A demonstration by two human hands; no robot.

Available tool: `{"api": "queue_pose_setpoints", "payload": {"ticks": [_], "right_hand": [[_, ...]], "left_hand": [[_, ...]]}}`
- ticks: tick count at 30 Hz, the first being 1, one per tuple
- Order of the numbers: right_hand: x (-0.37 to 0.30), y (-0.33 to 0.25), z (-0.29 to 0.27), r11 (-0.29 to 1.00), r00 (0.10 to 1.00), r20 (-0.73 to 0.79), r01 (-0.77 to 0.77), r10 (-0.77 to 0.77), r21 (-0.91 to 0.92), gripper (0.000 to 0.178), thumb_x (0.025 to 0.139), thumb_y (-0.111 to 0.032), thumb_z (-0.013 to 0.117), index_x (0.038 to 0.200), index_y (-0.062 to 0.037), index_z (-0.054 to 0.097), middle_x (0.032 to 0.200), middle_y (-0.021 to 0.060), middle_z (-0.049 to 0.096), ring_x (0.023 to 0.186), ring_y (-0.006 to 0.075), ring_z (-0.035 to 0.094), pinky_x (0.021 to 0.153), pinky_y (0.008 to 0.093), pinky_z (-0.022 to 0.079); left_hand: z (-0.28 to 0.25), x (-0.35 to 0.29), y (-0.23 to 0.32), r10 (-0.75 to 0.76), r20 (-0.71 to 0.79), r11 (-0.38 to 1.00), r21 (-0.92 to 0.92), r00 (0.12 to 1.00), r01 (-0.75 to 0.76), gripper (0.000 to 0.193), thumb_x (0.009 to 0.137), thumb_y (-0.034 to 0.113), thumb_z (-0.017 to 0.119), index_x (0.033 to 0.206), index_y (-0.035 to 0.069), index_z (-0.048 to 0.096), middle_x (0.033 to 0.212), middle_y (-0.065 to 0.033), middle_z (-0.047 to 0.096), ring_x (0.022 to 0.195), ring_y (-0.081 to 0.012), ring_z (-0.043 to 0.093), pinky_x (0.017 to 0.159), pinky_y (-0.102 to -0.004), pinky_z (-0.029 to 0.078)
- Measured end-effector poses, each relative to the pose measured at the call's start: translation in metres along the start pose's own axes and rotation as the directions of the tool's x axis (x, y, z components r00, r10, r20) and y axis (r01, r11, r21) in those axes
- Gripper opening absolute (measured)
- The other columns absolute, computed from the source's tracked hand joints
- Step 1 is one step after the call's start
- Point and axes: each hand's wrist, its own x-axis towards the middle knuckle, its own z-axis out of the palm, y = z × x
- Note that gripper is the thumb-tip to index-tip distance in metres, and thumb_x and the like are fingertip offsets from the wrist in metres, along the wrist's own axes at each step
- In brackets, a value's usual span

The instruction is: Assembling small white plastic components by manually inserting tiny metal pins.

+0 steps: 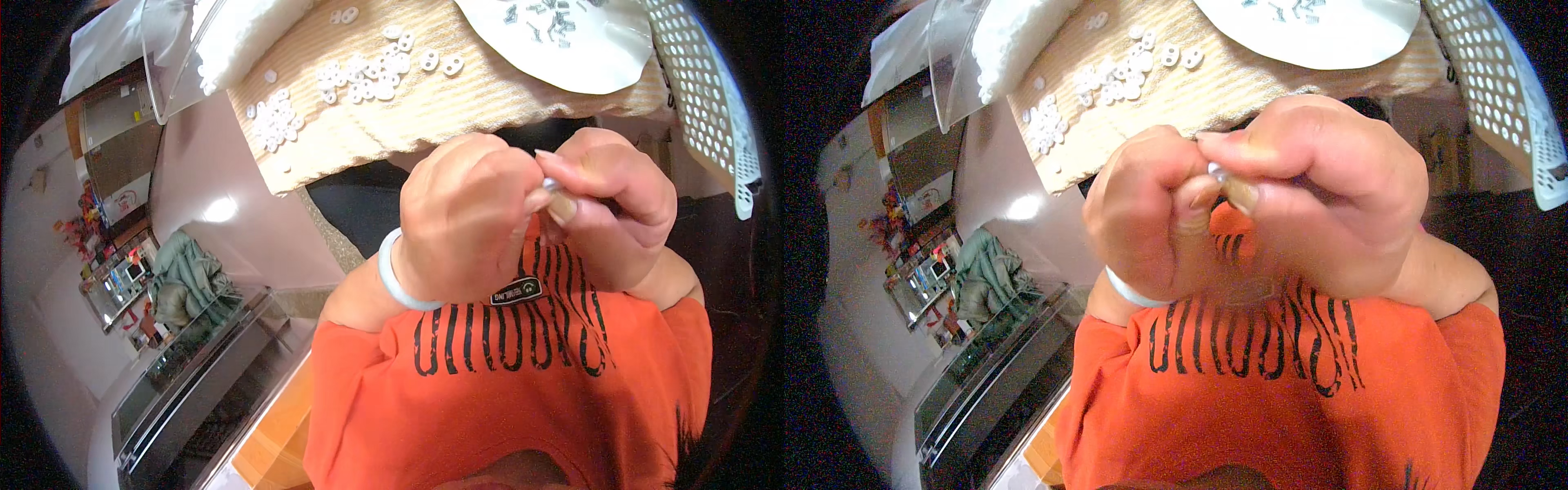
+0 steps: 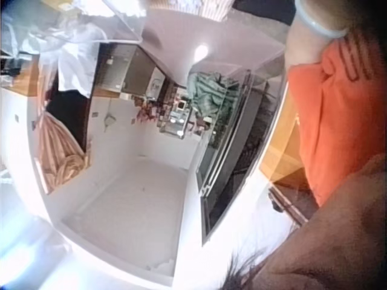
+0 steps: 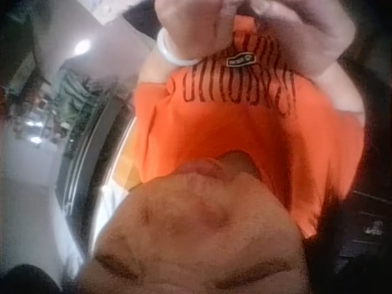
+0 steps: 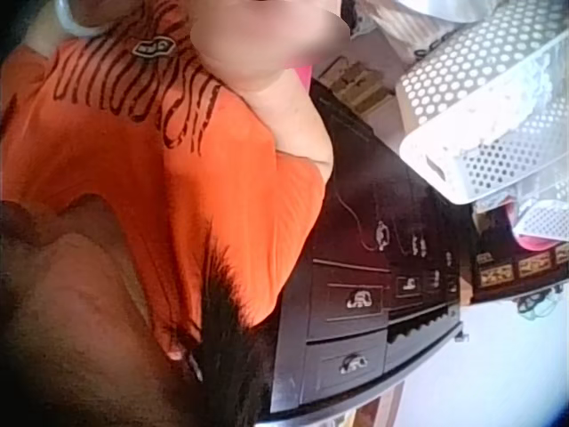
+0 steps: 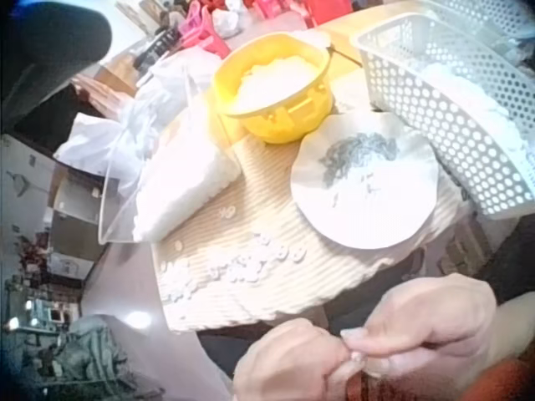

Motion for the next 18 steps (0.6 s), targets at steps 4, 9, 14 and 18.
{"api": "queue_pose_setpoints", "payload": {"ticks": [4,9,14,18], "right_hand": [[-0.003,0.010,0.005,0.982,0.993,-0.048,-0.103,0.112,0.160,0.024,0.078,0.007,0.051,0.100,0.0050,0.060,0.078,0.0100,0.054,0.052,0.0096,0.049,0.045,0.0193,0.040],[0.000,0.005,0.012,0.907,0.966,-0.055,-0.218,0.253,0.360,0.022,0.080,0.006,0.051,0.101,0.0050,0.059,0.077,0.0090,0.054,0.052,0.0093,0.049,0.045,0.0192,0.041],[0.002,0.001,0.010,0.748,0.877,-0.010,-0.403,0.480,0.527,0.021,0.082,0.003,0.050,0.103,0.0052,0.056,0.076,0.0087,0.054,0.054,0.0101,0.051,0.044,0.0207,0.045],[0.004,0.002,0.009,0.718,0.857,-0.015,-0.422,0.515,0.554,0.021,0.083,0.002,0.050,0.103,0.0048,0.055,0.074,0.0086,0.056,0.052,0.0099,0.051,0.043,0.0214,0.046]], "left_hand": [[0.005,-0.005,-0.004,-0.126,-0.013,0.990,-0.060,0.992,0.125,0.007,0.075,0.000,0.058,0.078,0.002,0.052,0.068,-0.0090,0.053,0.054,-0.0245,0.051,0.047,-0.0326,0.041],[0.011,-0.015,-0.006,-0.310,-0.035,0.915,-0.283,0.950,0.288,0.008,0.087,0.006,0.052,0.080,0.001,0.051,0.069,-0.0089,0.055,0.056,-0.0219,0.053,0.051,-0.0308,0.043],[0.013,-0.016,-0.007,-0.366,-0.036,0.872,-0.361,0.930,0.330,0.012,0.089,0.009,0.049,0.080,0.001,0.052,0.070,-0.0087,0.055,0.056,-0.0214,0.054,0.052,-0.0304,0.044],[0.014,-0.015,-0.009,-0.387,-0.032,0.866,-0.356,0.921,0.352,0.013,0.089,0.011,0.050,0.080,0.001,0.052,0.070,-0.0090,0.056,0.057,-0.0219,0.054,0.052,-0.0305,0.044]]}}
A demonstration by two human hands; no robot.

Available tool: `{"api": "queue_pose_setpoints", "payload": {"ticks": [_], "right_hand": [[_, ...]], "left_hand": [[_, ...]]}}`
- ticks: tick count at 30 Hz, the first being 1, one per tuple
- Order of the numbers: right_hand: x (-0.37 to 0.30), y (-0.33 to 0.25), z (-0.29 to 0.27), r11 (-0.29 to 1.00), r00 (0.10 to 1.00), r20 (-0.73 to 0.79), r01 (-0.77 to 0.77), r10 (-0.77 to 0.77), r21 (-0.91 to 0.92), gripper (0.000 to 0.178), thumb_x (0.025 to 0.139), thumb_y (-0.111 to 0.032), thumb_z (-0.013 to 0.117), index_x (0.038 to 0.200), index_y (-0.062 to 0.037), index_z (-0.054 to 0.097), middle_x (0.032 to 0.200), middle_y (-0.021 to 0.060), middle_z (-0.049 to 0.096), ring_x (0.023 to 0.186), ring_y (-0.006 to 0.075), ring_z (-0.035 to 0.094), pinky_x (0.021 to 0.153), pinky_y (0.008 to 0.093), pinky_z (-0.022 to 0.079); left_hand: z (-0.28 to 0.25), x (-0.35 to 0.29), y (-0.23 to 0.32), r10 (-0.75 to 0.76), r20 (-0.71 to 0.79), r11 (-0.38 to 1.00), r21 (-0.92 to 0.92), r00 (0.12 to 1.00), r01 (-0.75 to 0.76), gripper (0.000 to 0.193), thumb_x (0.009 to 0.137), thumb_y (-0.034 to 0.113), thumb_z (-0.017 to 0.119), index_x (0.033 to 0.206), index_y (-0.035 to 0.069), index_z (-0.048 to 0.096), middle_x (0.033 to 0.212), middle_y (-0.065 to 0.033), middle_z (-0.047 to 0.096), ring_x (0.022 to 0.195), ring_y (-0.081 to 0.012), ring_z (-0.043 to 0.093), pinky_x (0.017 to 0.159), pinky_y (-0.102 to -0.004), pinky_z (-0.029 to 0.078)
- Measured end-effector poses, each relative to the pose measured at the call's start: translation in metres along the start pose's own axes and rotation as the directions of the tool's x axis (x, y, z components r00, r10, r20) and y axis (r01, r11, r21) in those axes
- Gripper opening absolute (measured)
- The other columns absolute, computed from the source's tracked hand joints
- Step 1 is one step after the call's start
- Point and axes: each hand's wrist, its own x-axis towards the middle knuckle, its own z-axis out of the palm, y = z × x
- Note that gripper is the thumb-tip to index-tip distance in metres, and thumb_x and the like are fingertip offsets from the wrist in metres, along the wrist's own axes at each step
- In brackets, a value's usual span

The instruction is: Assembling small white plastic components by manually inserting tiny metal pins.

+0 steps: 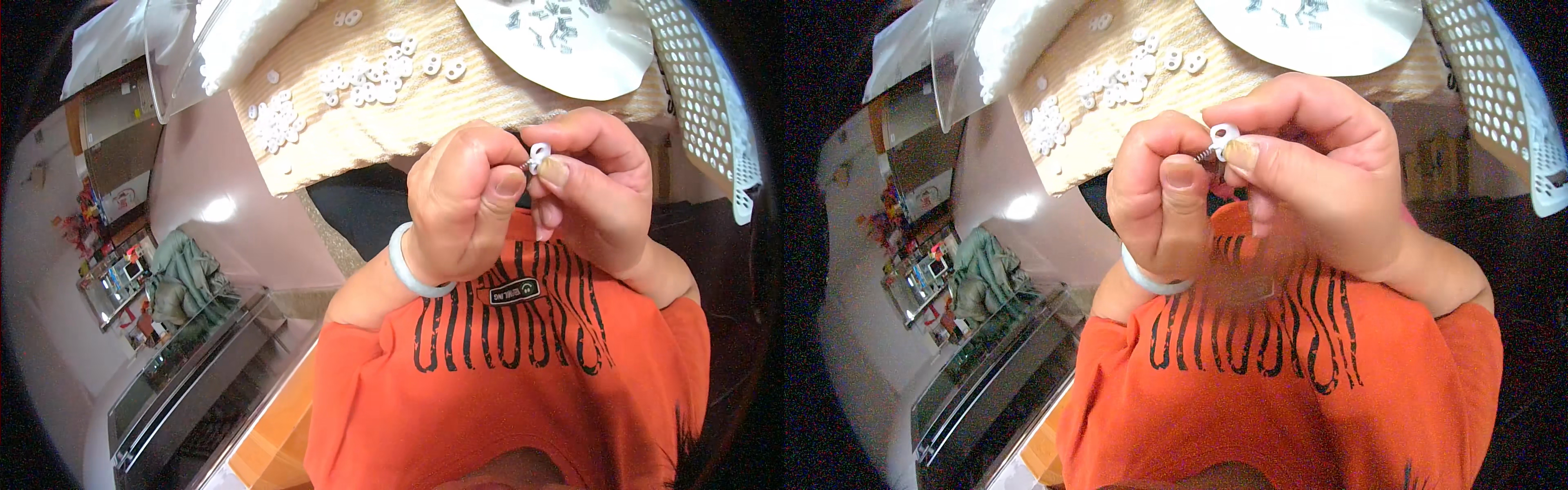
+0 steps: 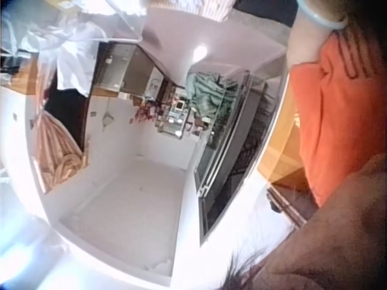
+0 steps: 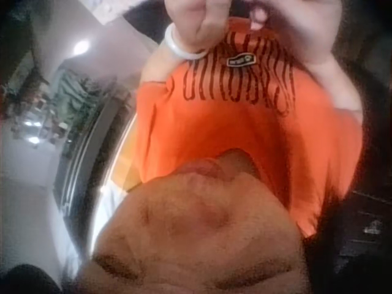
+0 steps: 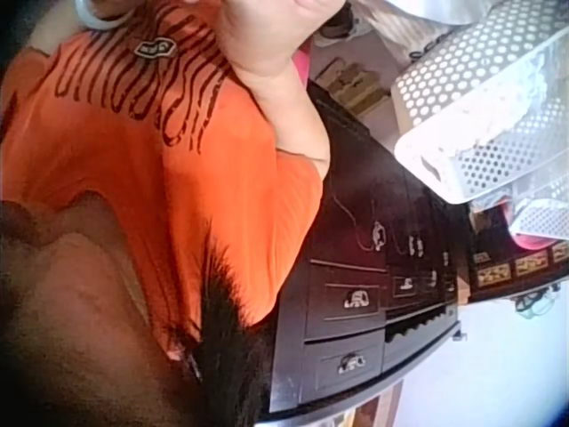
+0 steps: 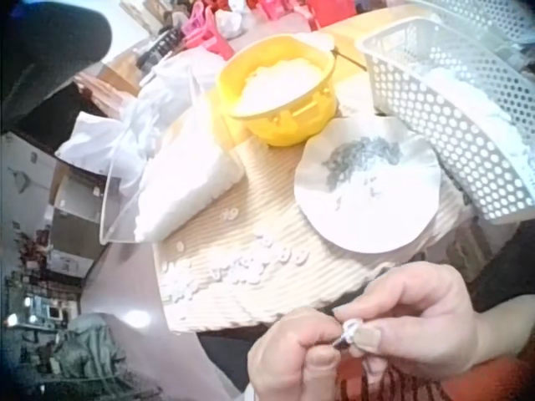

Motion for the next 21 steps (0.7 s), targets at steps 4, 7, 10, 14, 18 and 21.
{"api": "queue_pose_setpoints", "payload": {"ticks": [4,7,10,14,18,21], "right_hand": [[-0.001,-0.003,0.002,1.000,0.997,-0.075,-0.006,0.007,0.010,0.020,0.084,0.000,0.050,0.103,0.0043,0.054,0.073,0.0084,0.057,0.051,0.0091,0.050,0.043,0.0215,0.046],[0.003,-0.005,0.002,0.999,0.991,-0.130,0.004,0.001,0.043,0.019,0.082,0.000,0.053,0.100,0.0024,0.057,0.073,0.0065,0.058,0.050,0.0073,0.050,0.043,0.0195,0.043],[0.004,-0.002,0.003,0.997,0.987,-0.159,0.005,0.008,0.081,0.017,0.081,0.001,0.055,0.097,0.0004,0.060,0.073,0.0044,0.060,0.050,0.0057,0.049,0.045,0.0174,0.040],[0.004,-0.001,0.003,0.998,0.986,-0.164,0.003,0.007,0.058,0.017,0.081,0.000,0.055,0.097,0.0001,0.060,0.073,0.0038,0.060,0.051,0.0053,0.049,0.045,0.0172,0.040],[0.006,-0.001,0.002,0.998,0.985,-0.175,0.015,-0.005,0.057,0.017,0.081,0.000,0.055,0.097,-0.0002,0.060,0.073,0.0034,0.059,0.052,0.0052,0.049,0.046,0.0170,0.040],[0.006,-0.001,0.001,0.999,0.985,-0.170,-0.004,0.014,0.054,0.017,0.081,0.000,0.055,0.097,-0.0004,0.060,0.073,0.0032,0.059,0.052,0.0049,0.049,0.046,0.0170,0.040]], "left_hand": [[-0.005,0.010,-0.015,0.057,-0.118,0.963,0.268,0.991,-0.023,0.008,0.084,0.006,0.056,0.079,0.002,0.053,0.070,-0.0111,0.055,0.058,-0.0243,0.054,0.053,-0.0311,0.043],[-0.017,0.028,-0.057,0.282,-0.088,0.750,0.641,0.955,-0.162,0.010,0.077,0.001,0.060,0.084,0.001,0.053,0.074,-0.0135,0.055,0.065,-0.0301,0.054,0.059,-0.0364,0.044],[-0.019,0.038,-0.074,0.287,0.005,0.601,0.778,0.958,-0.185,0.012,0.075,0.004,0.061,0.084,0.002,0.054,0.084,-0.0131,0.054,0.073,-0.0313,0.054,0.062,-0.0389,0.045],[-0.013,0.040,-0.075,0.252,0.040,0.514,0.841,0.967,-0.169,0.007,0.071,0.004,0.059,0.075,0.003,0.053,0.080,-0.0108,0.049,0.069,-0.0274,0.052,0.059,-0.0368,0.044],[-0.016,0.040,-0.078,0.308,0.068,0.425,0.882,0.949,-0.201,0.006,0.068,0.003,0.056,0.072,0.004,0.052,0.078,-0.0098,0.048,0.067,-0.0256,0.050,0.057,-0.0364,0.044],[-0.017,0.036,-0.074,0.317,0.182,0.335,0.897,0.931,-0.289,0.006,0.066,0.004,0.055,0.070,0.005,0.051,0.076,-0.0093,0.047,0.065,-0.0256,0.049,0.057,-0.0375,0.043]]}}
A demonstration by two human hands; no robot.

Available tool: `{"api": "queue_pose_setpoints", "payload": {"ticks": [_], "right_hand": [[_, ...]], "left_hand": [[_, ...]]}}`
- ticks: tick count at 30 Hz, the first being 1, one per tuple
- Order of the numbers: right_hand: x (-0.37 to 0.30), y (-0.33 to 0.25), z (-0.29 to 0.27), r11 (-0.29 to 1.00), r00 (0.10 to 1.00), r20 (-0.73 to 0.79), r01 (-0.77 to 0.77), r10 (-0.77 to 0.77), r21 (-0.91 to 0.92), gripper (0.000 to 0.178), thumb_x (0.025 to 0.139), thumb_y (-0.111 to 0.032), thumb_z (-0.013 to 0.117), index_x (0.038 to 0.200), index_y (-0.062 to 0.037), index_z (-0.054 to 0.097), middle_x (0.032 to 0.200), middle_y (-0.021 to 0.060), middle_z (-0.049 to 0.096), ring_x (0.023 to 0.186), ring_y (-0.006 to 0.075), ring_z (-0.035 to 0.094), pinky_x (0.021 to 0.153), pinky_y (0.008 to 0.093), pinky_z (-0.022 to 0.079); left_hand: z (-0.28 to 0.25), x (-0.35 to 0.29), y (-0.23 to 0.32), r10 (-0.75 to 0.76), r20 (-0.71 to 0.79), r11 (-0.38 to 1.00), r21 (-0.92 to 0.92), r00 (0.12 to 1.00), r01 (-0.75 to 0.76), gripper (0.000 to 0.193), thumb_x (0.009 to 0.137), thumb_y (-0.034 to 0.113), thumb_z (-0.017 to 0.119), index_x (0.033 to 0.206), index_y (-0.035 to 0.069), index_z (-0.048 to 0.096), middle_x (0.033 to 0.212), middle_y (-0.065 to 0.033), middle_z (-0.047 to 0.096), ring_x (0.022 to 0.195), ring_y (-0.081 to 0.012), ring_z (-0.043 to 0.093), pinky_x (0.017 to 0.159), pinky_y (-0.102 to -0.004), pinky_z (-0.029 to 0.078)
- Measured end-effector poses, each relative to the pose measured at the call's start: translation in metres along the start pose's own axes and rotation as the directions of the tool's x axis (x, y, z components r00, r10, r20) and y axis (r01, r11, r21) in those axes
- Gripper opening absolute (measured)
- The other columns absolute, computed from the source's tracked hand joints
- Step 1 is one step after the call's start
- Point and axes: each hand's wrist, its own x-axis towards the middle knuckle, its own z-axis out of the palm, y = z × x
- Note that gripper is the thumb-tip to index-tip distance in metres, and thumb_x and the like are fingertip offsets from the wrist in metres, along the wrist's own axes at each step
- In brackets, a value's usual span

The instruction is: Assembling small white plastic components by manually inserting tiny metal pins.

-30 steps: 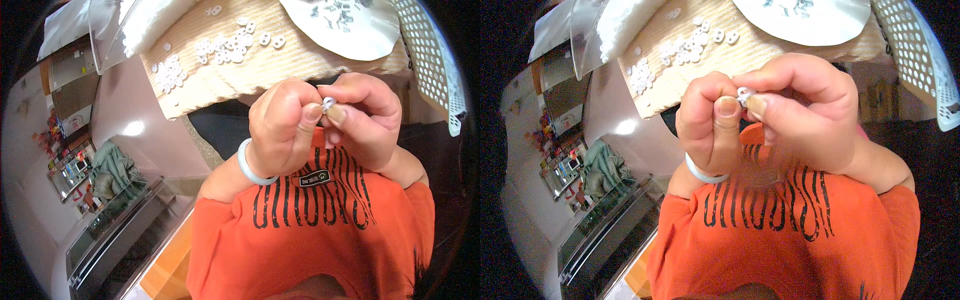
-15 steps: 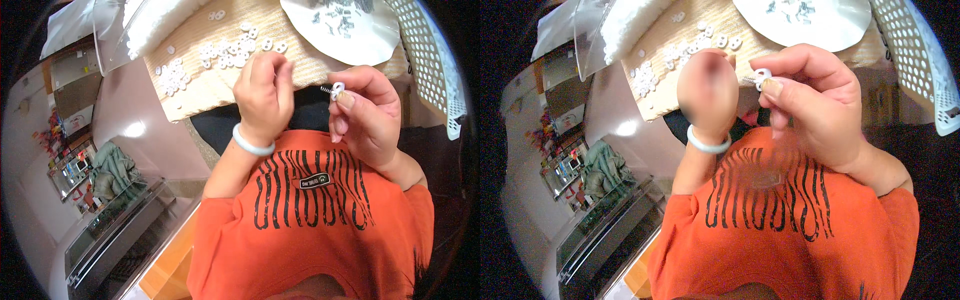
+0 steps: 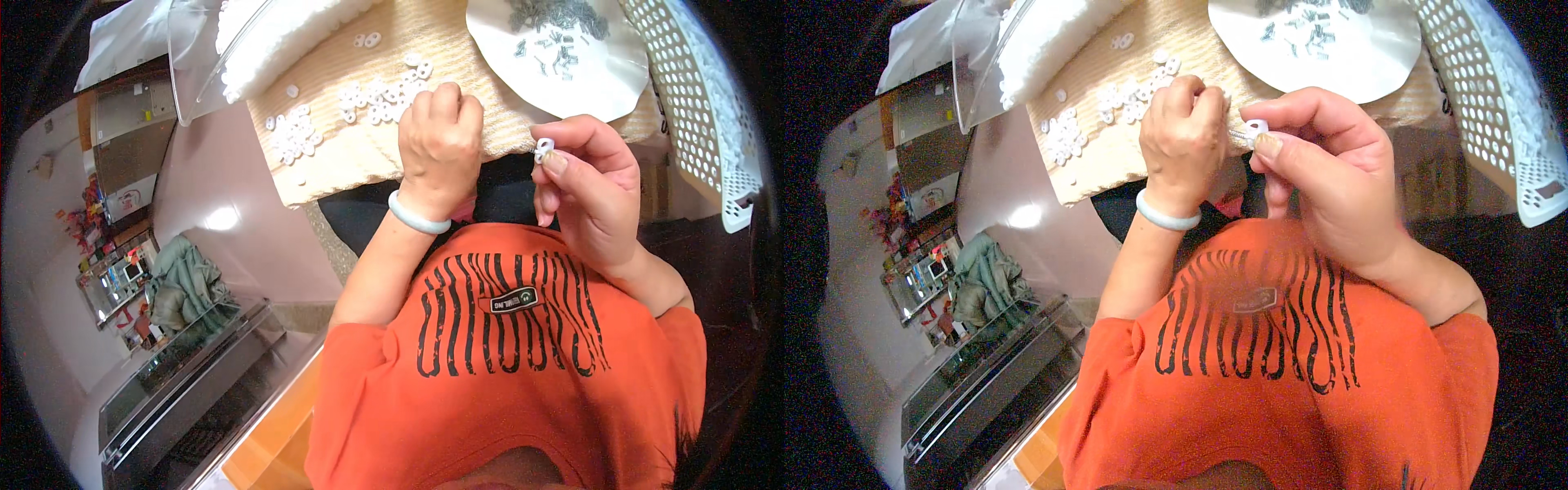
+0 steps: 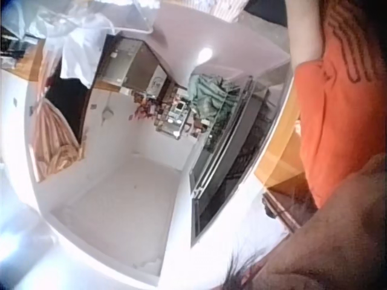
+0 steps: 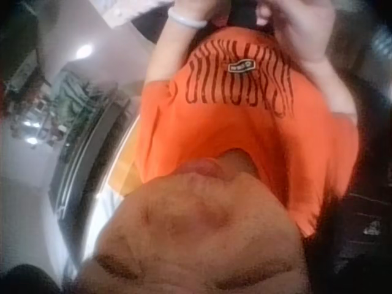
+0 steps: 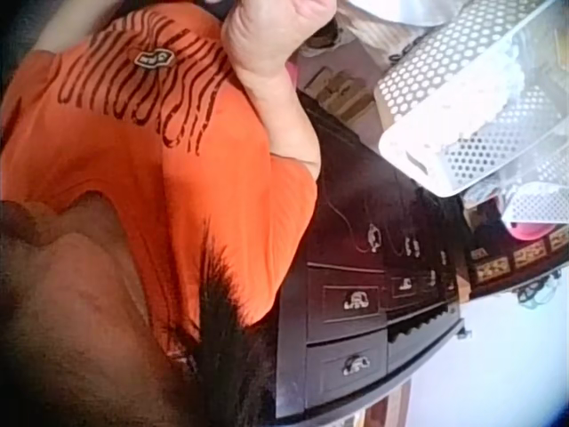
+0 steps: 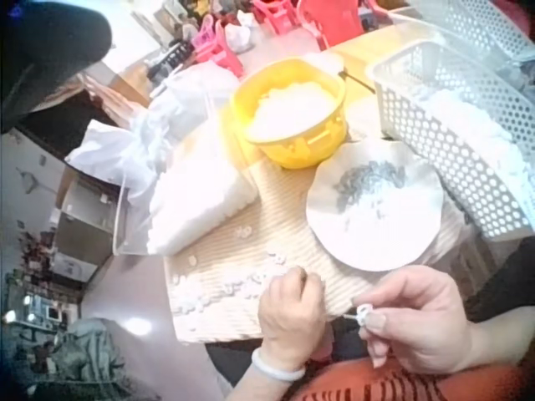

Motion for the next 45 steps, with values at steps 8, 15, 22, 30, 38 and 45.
{"api": "queue_pose_setpoints", "payload": {"ticks": [8,15,22,30,38,45], "right_hand": [[0.001,0.002,0.000,0.999,1.000,-0.004,-0.015,0.015,-0.046,0.016,0.082,-0.002,0.055,0.097,-0.0006,0.060,0.075,0.0030,0.059,0.052,0.0052,0.049,0.046,0.0176,0.041],[0.002,0.002,0.001,0.999,1.000,-0.004,-0.015,0.015,-0.052,0.016,0.081,-0.002,0.055,0.097,-0.0008,0.060,0.074,0.0025,0.059,0.052,0.0049,0.049,0.045,0.0177,0.041],[0.001,0.002,-0.001,0.998,1.000,0.008,-0.020,0.021,-0.065,0.016,0.081,-0.001,0.055,0.096,-0.0013,0.060,0.074,0.0022,0.059,0.052,0.0047,0.049,0.045,0.0176,0.041],[-0.002,-0.002,0.001,0.999,1.000,-0.005,0.017,-0.017,0.035,0.017,0.081,0.001,0.054,0.097,-0.0003,0.060,0.075,0.0038,0.060,0.053,0.0052,0.050,0.046,0.0182,0.042],[-0.004,0.002,-0.006,0.979,0.963,0.194,0.165,-0.186,0.123,0.016,0.081,0.001,0.054,0.096,0.0013,0.058,0.079,0.0061,0.060,0.057,0.0073,0.052,0.047,0.0187,0.043],[-0.003,0.001,-0.003,0.986,0.969,0.191,0.138,-0.154,0.095,0.015,0.083,-0.003,0.055,0.097,0.0006,0.056,0.079,0.0053,0.060,0.060,0.0072,0.053,0.049,0.0183,0.044]], "left_hand": [[-0.011,-0.003,-0.005,-0.266,-0.159,0.927,-0.314,0.951,0.207,0.014,0.073,-0.002,0.061,0.086,0.001,0.060,0.085,-0.0146,0.058,0.074,-0.0302,0.057,0.066,-0.0362,0.047],[-0.004,0.008,-0.009,-0.227,0.055,0.959,-0.161,0.972,0.233,0.012,0.072,0.003,0.061,0.079,0.002,0.053,0.084,-0.0133,0.052,0.075,-0.0322,0.053,0.064,-0.0391,0.045],[-0.004,0.012,-0.009,-0.223,0.089,0.934,-0.266,0.971,0.239,0.009,0.072,0.000,0.059,0.080,0.002,0.054,0.075,-0.0139,0.053,0.071,-0.0310,0.054,0.064,-0.0374,0.045],[-0.058,0.002,0.017,-0.217,0.564,-0.294,-0.816,0.797,0.498,0.020,0.088,0.005,0.054,0.108,-0.001,0.055,0.080,-0.0008,0.056,0.055,-0.0031,0.048,0.048,-0.0149,0.038],[-0.086,-0.002,0.035,-0.226,0.556,-0.284,-0.823,0.800,0.492,0.025,0.079,-0.003,0.062,0.104,-0.002,0.057,0.089,-0.0046,0.059,0.068,-0.0076,0.056,0.060,-0.0189,0.046],[-0.065,-0.003,0.042,-0.267,0.080,0.452,-0.870,0.960,0.198,0.014,0.070,-0.004,0.068,0.082,-0.001,0.062,0.078,-0.0114,0.063,0.068,-0.0181,0.062,0.060,-0.0251,0.049]]}}
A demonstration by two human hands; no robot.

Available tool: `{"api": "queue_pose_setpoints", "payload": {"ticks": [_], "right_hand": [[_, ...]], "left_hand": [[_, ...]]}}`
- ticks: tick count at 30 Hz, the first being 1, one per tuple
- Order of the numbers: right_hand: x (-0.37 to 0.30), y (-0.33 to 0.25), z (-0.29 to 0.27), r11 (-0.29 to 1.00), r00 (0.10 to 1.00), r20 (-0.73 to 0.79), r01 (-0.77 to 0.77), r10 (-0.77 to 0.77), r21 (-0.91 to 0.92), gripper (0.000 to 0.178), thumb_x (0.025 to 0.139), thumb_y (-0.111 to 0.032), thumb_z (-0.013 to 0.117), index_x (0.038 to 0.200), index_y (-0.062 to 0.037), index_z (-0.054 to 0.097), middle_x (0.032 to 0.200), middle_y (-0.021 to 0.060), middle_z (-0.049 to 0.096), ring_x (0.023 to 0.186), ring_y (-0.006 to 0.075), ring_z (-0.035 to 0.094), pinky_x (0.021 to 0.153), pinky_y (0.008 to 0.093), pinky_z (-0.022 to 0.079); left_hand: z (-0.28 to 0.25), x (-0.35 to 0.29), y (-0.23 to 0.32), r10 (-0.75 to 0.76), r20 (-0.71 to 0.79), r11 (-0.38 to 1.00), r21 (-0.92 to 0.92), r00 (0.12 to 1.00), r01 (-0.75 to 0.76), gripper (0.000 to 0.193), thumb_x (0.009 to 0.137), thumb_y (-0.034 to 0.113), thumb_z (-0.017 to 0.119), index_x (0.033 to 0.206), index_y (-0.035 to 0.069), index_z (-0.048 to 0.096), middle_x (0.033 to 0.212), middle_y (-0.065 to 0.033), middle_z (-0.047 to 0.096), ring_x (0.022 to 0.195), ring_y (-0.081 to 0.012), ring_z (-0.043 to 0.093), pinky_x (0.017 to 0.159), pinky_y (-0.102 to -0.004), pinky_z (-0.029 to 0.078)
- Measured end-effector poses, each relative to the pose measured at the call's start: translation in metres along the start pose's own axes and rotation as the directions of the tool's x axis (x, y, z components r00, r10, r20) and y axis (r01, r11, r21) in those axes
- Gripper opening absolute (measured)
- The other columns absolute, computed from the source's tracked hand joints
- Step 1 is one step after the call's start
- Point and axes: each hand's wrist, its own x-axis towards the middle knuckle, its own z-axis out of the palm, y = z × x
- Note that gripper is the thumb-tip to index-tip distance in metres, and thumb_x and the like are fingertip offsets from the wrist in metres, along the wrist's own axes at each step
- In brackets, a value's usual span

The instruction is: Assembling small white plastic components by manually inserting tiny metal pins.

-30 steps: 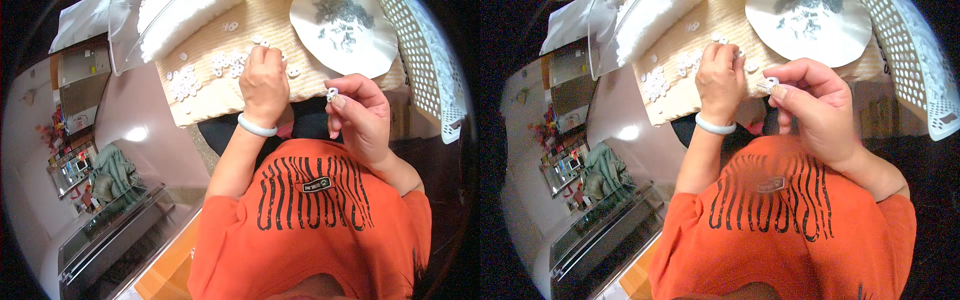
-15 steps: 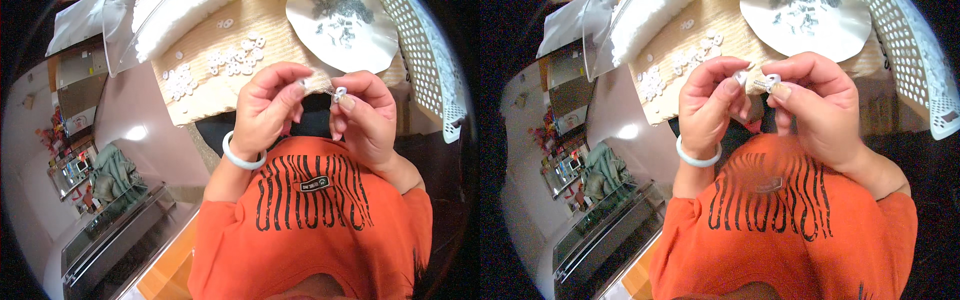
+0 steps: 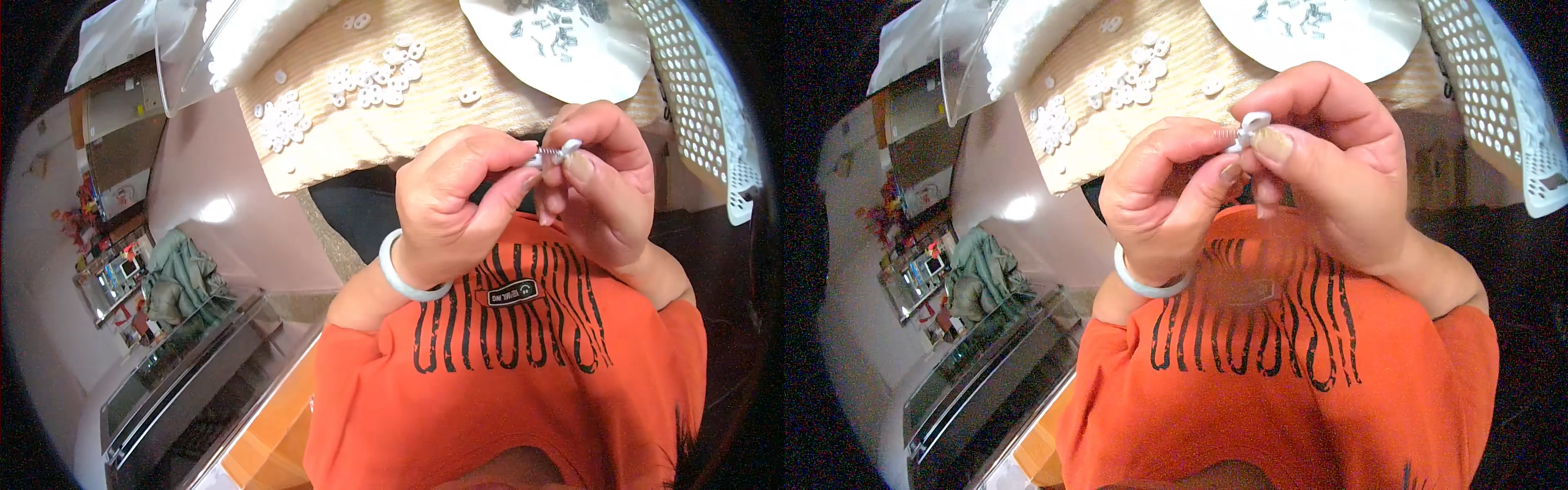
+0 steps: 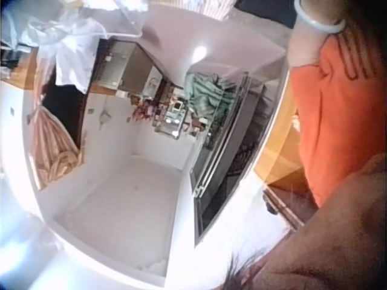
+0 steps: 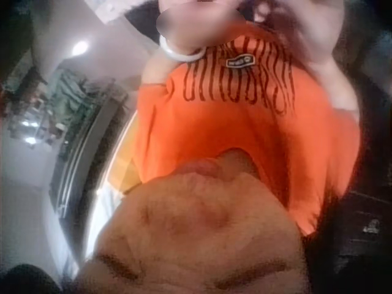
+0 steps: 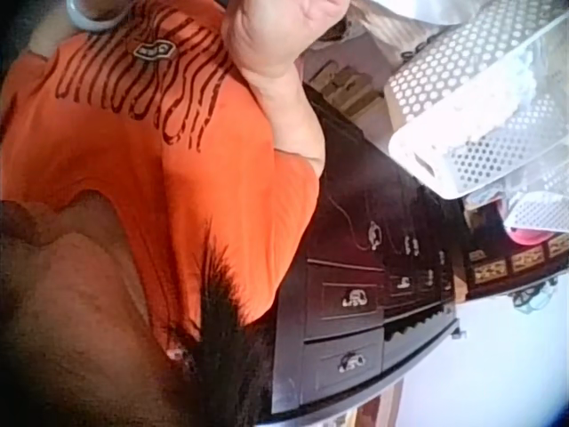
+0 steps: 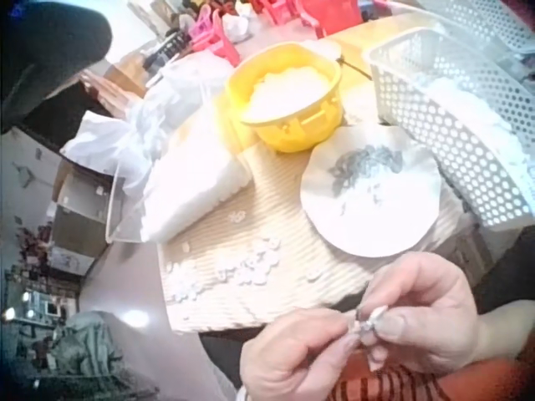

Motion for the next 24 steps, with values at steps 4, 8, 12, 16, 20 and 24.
{"api": "queue_pose_setpoints", "payload": {"ticks": [4,8,12,16,20,24], "right_hand": [[0.001,0.000,-0.003,0.999,0.999,-0.008,-0.032,0.032,0.010,0.015,0.084,-0.005,0.055,0.098,0.0002,0.056,0.078,0.0051,0.060,0.058,0.0068,0.052,0.049,0.0179,0.044],[0.002,0.000,-0.004,1.000,0.999,-0.024,-0.024,0.024,0.006,0.015,0.084,-0.006,0.056,0.098,0.0001,0.056,0.075,0.0048,0.059,0.056,0.0062,0.051,0.048,0.0175,0.043],[0.002,-0.001,-0.001,0.996,0.996,-0.035,-0.084,0.085,0.027,0.015,0.084,-0.006,0.056,0.097,0.0000,0.057,0.074,0.0047,0.059,0.056,0.0060,0.051,0.047,0.0175,0.043],[0.002,0.000,0.000,0.994,0.995,-0.037,-0.095,0.097,0.053,0.013,0.084,-0.007,0.056,0.095,-0.0002,0.057,0.074,0.0053,0.059,0.054,0.0066,0.051,0.046,0.0179,0.043],[0.003,-0.001,0.001,0.988,0.988,-0.058,-0.139,0.143,0.073,0.013,0.084,-0.008,0.055,0.094,-0.0002,0.057,0.071,0.0053,0.058,0.053,0.0072,0.051,0.044,0.0188,0.043],[0.004,-0.002,-0.001,0.981,0.981,-0.073,-0.174,0.181,0.088,0.013,0.085,-0.010,0.055,0.094,-0.0002,0.056,0.070,0.0051,0.058,0.052,0.0074,0.051,0.043,0.0194,0.043]], "left_hand": [[0.008,-0.003,0.012,-0.214,-0.046,0.956,-0.216,0.976,0.200,0.013,0.071,-0.007,0.066,0.082,-0.002,0.061,0.079,-0.0115,0.063,0.069,-0.0186,0.062,0.061,-0.0260,0.050],[0.002,-0.002,0.010,-0.274,0.081,0.918,-0.277,0.958,0.285,0.011,0.074,-0.010,0.061,0.083,-0.003,0.060,0.081,-0.0118,0.063,0.070,-0.0177,0.063,0.063,-0.0257,0.051],[0.003,-0.008,0.008,-0.305,0.226,0.770,-0.514,0.925,0.379,0.022,0.081,-0.009,0.056,0.102,-0.003,0.052,0.091,-0.0131,0.060,0.079,-0.0191,0.060,0.067,-0.0276,0.052],[0.002,-0.007,0.009,-0.356,0.269,0.662,-0.604,0.895,0.445,0.025,0.081,-0.005,0.057,0.105,-0.002,0.048,0.090,-0.0128,0.059,0.075,-0.0182,0.060,0.065,-0.0261,0.052],[-0.008,-0.005,0.006,-0.445,0.184,0.671,-0.580,0.877,0.462,0.023,0.085,0.004,0.057,0.106,-0.003,0.050,0.086,-0.0113,0.060,0.062,-0.0148,0.058,0.053,-0.0244,0.048],[-0.008,-0.004,-0.002,-0.427,0.088,0.718,-0.572,0.900,0.396,0.021,0.087,0.003,0.055,0.106,-0.004,0.053,0.075,-0.0035,0.055,0.060,-0.0076,0.053,0.059,-0.0204,0.049]]}}
